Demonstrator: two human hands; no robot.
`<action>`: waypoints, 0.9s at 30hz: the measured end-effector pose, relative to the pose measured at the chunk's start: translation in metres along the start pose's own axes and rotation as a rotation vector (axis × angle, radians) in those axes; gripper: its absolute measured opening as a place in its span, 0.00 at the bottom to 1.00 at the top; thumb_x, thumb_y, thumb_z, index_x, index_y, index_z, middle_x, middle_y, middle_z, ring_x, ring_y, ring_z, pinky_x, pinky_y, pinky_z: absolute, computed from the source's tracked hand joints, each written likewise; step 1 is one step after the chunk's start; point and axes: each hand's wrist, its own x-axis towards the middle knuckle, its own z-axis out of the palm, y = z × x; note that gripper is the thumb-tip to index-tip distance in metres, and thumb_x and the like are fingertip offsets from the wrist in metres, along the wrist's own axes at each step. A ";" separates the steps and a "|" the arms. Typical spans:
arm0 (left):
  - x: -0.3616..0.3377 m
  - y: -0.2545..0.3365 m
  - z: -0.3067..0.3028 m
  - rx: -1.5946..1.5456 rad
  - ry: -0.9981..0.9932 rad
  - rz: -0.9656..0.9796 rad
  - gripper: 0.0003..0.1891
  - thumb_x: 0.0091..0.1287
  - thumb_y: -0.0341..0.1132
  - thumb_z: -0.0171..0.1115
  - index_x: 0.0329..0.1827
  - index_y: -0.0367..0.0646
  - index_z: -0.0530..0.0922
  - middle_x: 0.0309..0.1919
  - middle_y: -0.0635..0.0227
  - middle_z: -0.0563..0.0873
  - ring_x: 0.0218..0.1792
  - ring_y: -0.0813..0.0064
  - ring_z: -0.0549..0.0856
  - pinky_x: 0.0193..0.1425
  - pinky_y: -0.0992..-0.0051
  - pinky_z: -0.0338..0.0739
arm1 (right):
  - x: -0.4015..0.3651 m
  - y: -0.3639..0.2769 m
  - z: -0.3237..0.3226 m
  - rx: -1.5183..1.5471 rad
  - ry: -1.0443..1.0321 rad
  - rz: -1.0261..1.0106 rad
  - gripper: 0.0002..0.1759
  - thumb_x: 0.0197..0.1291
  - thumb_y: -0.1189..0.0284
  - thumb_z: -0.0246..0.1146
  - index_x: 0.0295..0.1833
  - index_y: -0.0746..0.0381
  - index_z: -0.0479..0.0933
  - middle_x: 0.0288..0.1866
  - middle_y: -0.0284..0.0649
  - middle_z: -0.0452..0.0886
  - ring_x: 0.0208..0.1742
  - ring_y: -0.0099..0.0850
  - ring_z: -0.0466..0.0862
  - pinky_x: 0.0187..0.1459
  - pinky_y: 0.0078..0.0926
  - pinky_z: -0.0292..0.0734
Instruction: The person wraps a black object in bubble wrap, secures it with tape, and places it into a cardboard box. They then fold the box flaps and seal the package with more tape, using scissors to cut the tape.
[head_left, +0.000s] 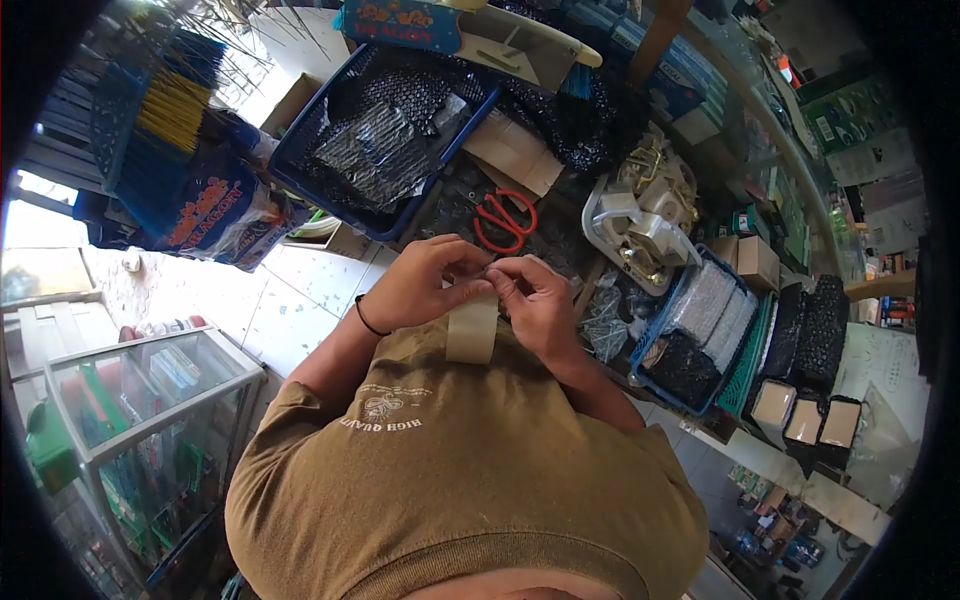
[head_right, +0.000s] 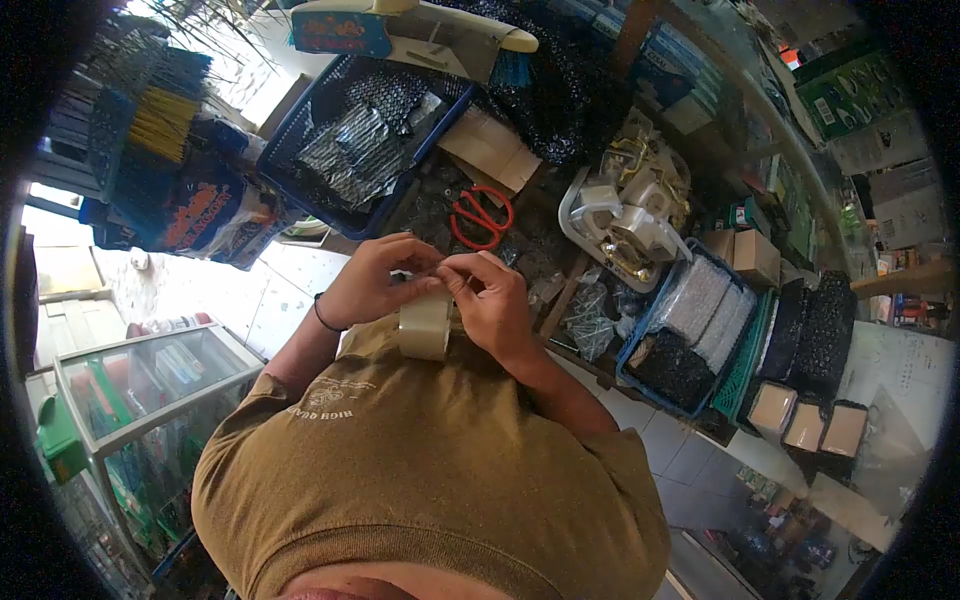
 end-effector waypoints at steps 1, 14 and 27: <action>0.000 0.003 0.000 -0.005 0.011 -0.020 0.13 0.56 0.33 0.69 0.42 0.38 0.79 0.30 0.62 0.80 0.31 0.72 0.83 0.35 0.75 0.77 | -0.001 0.000 0.000 0.001 0.000 -0.001 0.06 0.59 0.73 0.64 0.40 0.62 0.79 0.29 0.38 0.78 0.25 0.25 0.76 0.28 0.22 0.70; 0.000 0.007 0.003 0.186 0.026 0.025 0.04 0.55 0.28 0.65 0.31 0.38 0.82 0.26 0.60 0.81 0.28 0.64 0.82 0.32 0.71 0.75 | -0.012 0.016 0.005 0.346 -0.045 0.045 0.12 0.57 0.78 0.57 0.48 0.64 0.76 0.40 0.37 0.78 0.30 0.21 0.75 0.32 0.19 0.71; 0.005 0.008 0.016 0.252 0.051 -0.054 0.04 0.56 0.28 0.64 0.30 0.36 0.81 0.26 0.58 0.81 0.26 0.62 0.82 0.30 0.72 0.76 | -0.016 0.039 -0.003 0.142 -0.194 0.045 0.16 0.58 0.71 0.63 0.51 0.64 0.74 0.46 0.41 0.77 0.42 0.28 0.80 0.40 0.25 0.75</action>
